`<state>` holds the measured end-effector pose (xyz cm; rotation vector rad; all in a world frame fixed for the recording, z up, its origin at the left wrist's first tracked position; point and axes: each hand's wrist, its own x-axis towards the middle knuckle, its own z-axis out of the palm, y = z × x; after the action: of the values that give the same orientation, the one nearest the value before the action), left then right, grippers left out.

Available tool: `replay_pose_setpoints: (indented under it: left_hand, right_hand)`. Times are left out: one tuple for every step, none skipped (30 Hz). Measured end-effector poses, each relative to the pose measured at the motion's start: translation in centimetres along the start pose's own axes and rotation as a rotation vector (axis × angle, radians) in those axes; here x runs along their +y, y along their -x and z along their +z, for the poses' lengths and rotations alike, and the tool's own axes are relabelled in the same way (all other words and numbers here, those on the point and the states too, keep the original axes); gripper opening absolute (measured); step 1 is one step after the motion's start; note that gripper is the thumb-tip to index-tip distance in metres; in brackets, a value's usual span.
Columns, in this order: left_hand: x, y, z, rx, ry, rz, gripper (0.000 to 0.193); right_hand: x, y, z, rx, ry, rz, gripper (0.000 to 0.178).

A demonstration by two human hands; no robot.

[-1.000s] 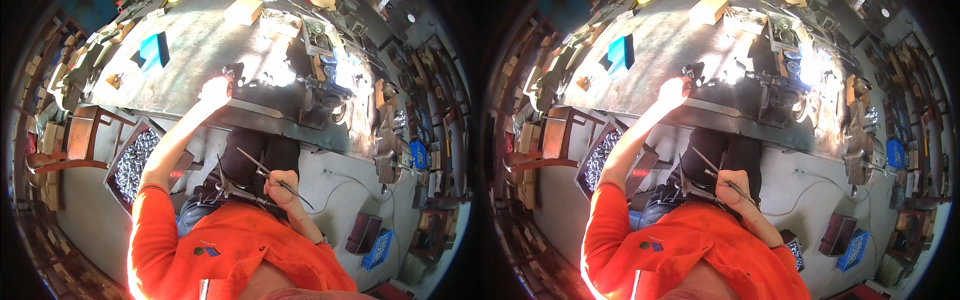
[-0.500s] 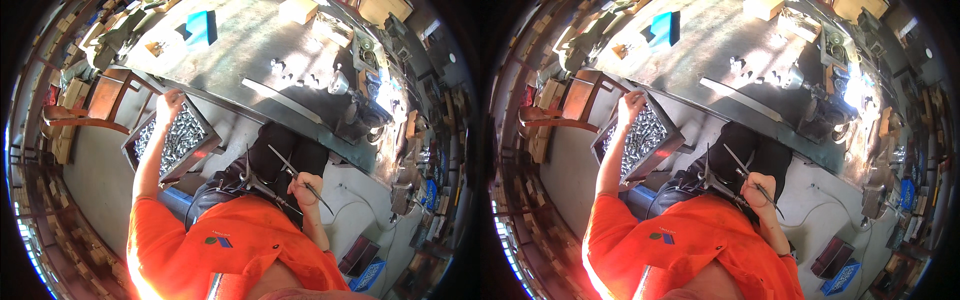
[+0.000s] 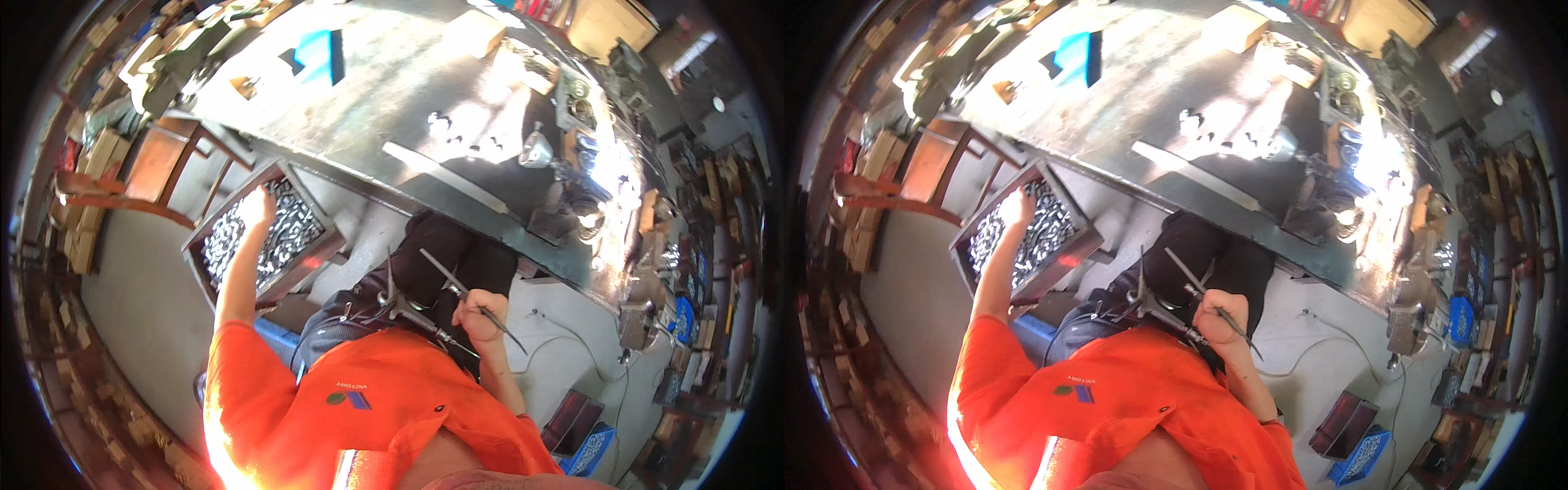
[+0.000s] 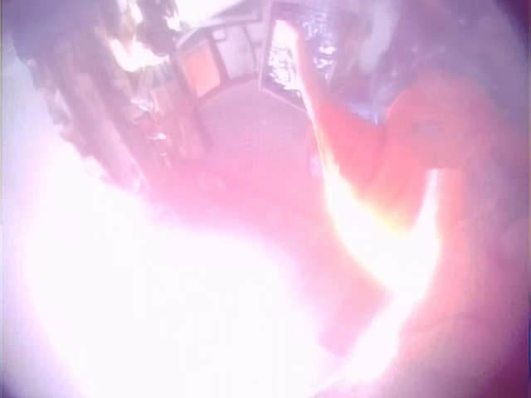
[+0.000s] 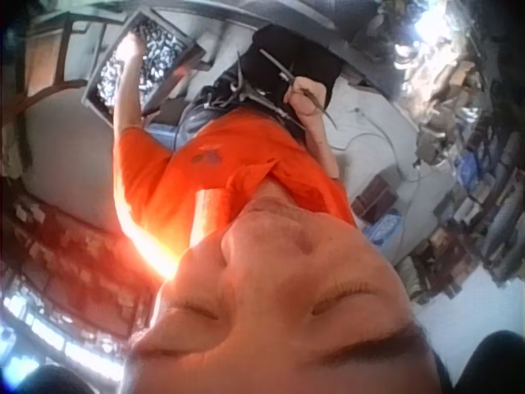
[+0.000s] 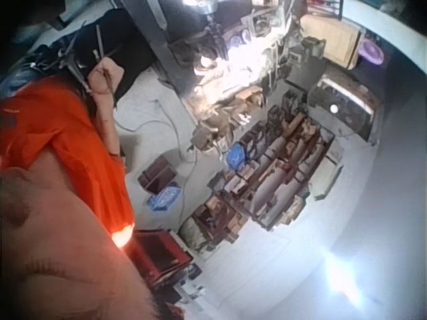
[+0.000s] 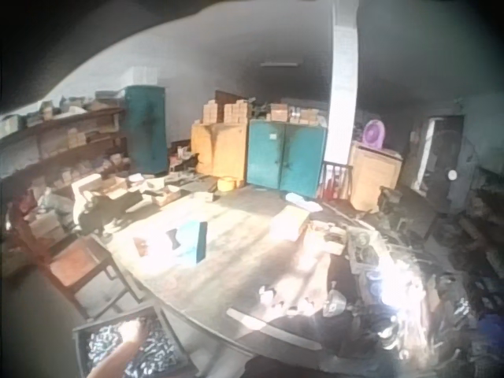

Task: The person sits at a workbench and repeatedly picks up small metal parts from a bin. They hold each part with a tool and apply a welding torch to it, then place the finished part on the table.

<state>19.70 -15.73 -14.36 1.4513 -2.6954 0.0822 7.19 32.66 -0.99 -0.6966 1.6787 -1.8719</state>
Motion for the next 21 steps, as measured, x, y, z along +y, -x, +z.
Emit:
replay_pose_setpoints:
  left_hand:
    - [0.7, -0.1, -0.2, -0.037, 0.027, -0.023, 0.029]
    - [1.3, -0.1, -1.2, -0.119, 0.014, -0.001, 0.029]
    - [1.3, 0.1, -1.2, -0.09, 0.015, -0.011, 0.029]
    - [0.5, 0.1, -0.6, -0.128, 0.005, -0.012, 0.031]
    - [0.7, 0.4, -0.4, -0.125, -0.042, 0.028, 0.033]
    - [1.9, 0.8, -1.2, -0.13, -0.056, 0.078, 0.034]
    - [1.0, 1.6, -1.2, -0.053, -0.118, 0.144, 0.037]
    - [0.0, 1.4, -0.6, -0.096, -0.134, 0.149, 0.04]
    - [-1.1, 1.0, 0.6, -0.048, -0.165, 0.166, 0.042]
    - [0.4, 0.9, -0.2, -0.079, -0.111, 0.164, 0.043]
    - [0.4, 0.9, 0.9, -0.047, -0.149, 0.208, 0.041]
    - [0.0, 0.8, 1.3, 0.002, -0.173, 0.236, 0.037]
    - [2.0, 0.9, 0.1, -0.021, -0.198, 0.211, 0.029]
    - [0.7, 0.6, 1.0, 0.03, -0.206, 0.228, 0.021]
    - [0.9, 0.4, 1.2, 0.015, -0.255, 0.232, 0.016]
    - [0.5, 0.4, 1.4, 0.003, -0.287, 0.237, 0.015]
    - [1.0, 0.8, 1.1, 0.019, -0.306, 0.295, 0.015]
    - [1.6, 1.1, 0.3, -0.02, -0.257, 0.224, 0.015]
    - [1.2, 0.6, 0.8, -0.013, -0.237, 0.226, 0.015]
    - [1.0, 0.7, 0.1, -0.004, -0.233, 0.23, 0.014]
    - [1.7, 0.2, 0.2, 0.019, -0.155, 0.239, 0.015]
  right_hand:
    - [0.5, 0.2, -0.5, -0.016, 0.012, -0.008, 0.025]
    - [0.7, 0.4, -0.8, -0.021, 0.027, -0.018, 0.023]
    - [0.1, 0.3, -0.9, -0.067, 0.109, 0.002, 0.02]
    - [-0.6, 0.1, -0.8, -0.108, 0.19, 0.023, 0.019]
    - [-0.6, 0.1, -1.0, -0.12, 0.177, 0.029, 0.017]
    - [-0.6, 0.2, -1.2, -0.119, 0.161, 0.031, 0.016]
    - [-1.4, 0.0, -1.0, -0.129, 0.153, 0.048, 0.016]
    - [-2.1, -0.1, -0.8, -0.136, 0.142, 0.065, 0.016]
    - [-1.8, -0.2, -0.6, -0.122, 0.143, 0.002, 0.016]
    - [-1.4, -0.1, -0.8, -0.094, 0.15, -0.054, 0.017]
    - [-1.4, -0.3, -0.6, -0.073, 0.161, -0.064, 0.018]
    - [-1.7, -0.3, -0.6, -0.067, 0.154, -0.087, 0.019]
    - [-2.4, -0.1, -0.8, -0.038, 0.135, -0.112, 0.02]
    - [-3.0, -0.1, -0.7, -0.056, 0.139, -0.144, 0.02]
    - [-2.5, 0.0, -0.7, -0.053, 0.113, -0.153, 0.02]
    - [-2.0, -0.1, -0.6, -0.061, 0.079, -0.164, 0.02]
    - [-2.2, 0.2, -0.6, -0.056, 0.079, -0.104, 0.021]
    - [-2.2, 0.4, -0.6, -0.056, 0.069, -0.125, 0.021]
    - [-2.1, 0.4, -0.7, -0.059, 0.059, -0.147, 0.021]
    - [-2.1, 0.5, -0.6, -0.068, 0.051, -0.167, 0.021]
    - [-1.7, 0.6, -0.7, -0.025, 0.059, -0.154, 0.017]
